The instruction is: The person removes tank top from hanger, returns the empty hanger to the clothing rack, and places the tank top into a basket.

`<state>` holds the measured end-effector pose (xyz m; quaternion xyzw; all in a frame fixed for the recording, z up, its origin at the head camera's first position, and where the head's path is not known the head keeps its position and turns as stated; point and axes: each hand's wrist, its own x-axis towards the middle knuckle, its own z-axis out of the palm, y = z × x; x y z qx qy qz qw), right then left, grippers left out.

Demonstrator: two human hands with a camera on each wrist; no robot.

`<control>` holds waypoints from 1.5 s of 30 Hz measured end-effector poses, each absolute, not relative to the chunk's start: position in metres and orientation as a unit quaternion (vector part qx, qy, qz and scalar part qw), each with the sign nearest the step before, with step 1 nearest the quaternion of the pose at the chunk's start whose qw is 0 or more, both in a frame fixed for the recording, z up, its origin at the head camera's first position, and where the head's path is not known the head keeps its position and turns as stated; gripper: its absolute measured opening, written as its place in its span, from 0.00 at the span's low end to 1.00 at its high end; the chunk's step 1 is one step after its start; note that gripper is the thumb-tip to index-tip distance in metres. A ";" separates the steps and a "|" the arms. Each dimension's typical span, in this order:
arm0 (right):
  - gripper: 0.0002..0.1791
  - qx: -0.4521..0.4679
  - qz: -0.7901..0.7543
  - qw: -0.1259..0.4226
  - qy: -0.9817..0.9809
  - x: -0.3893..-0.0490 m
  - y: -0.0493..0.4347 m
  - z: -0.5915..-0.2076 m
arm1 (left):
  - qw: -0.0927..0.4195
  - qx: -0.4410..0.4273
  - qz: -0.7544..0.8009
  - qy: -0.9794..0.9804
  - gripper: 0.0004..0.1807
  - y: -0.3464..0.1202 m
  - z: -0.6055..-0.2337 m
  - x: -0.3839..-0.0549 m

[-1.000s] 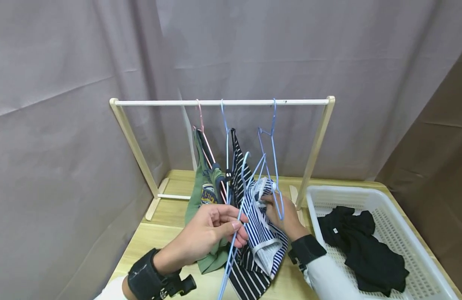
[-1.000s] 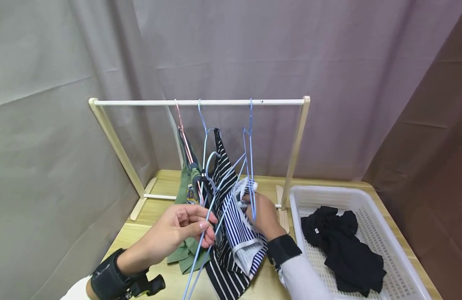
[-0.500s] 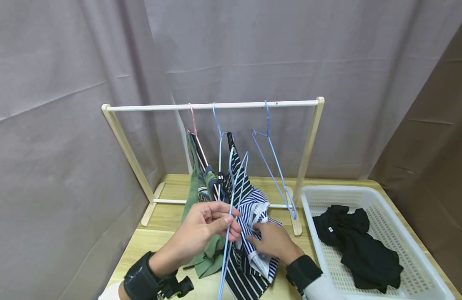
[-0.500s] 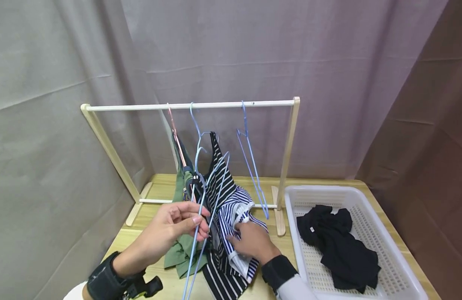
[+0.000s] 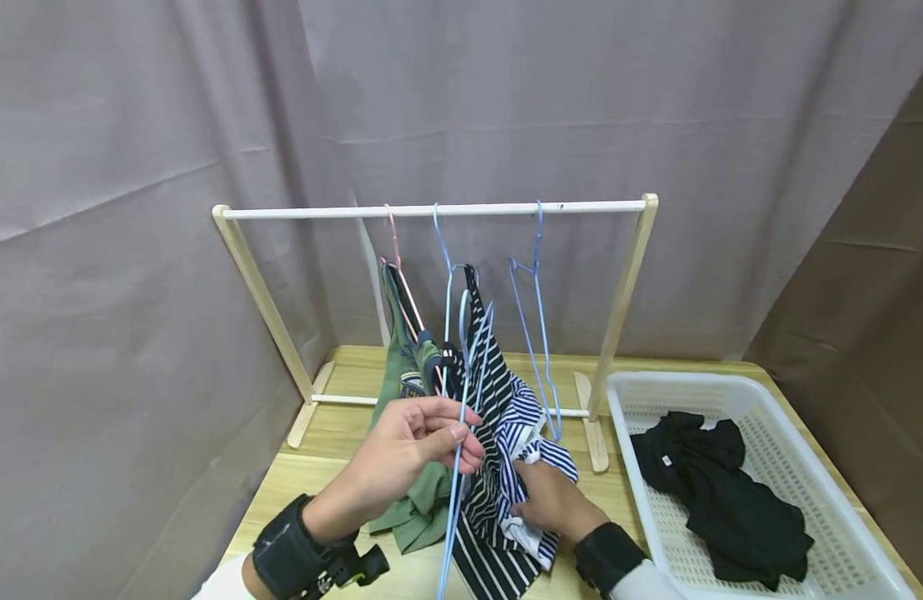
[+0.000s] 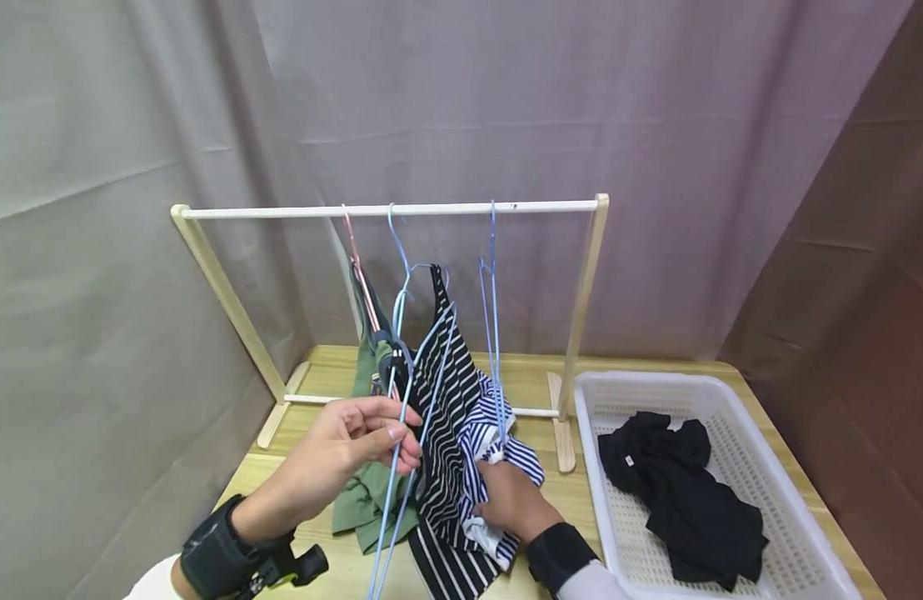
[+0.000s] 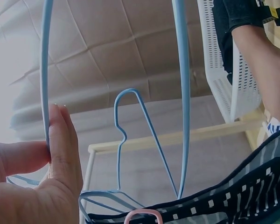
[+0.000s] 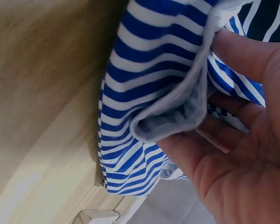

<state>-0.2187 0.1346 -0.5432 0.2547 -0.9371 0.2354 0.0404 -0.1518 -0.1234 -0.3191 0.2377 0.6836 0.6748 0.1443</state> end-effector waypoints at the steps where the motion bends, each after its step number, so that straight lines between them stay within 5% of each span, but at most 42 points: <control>1: 0.26 0.264 0.229 0.052 -0.935 -0.220 0.138 -0.548 | 0.145 0.239 0.675 0.683 0.16 -0.122 -0.319 -0.152; 17: 0.25 0.178 0.232 -0.028 -0.956 -0.209 0.133 -0.525 | 0.157 0.258 0.664 0.685 0.15 -0.118 -0.314 -0.155; 29: 0.29 0.233 0.208 -0.021 -0.950 -0.210 0.131 -0.523 | 0.143 0.246 0.672 0.684 0.16 -0.121 -0.314 -0.155; 45: 0.29 0.200 0.191 -0.034 -0.960 -0.213 0.122 -0.519 | 0.117 0.243 0.654 0.706 0.16 -0.105 -0.276 -0.196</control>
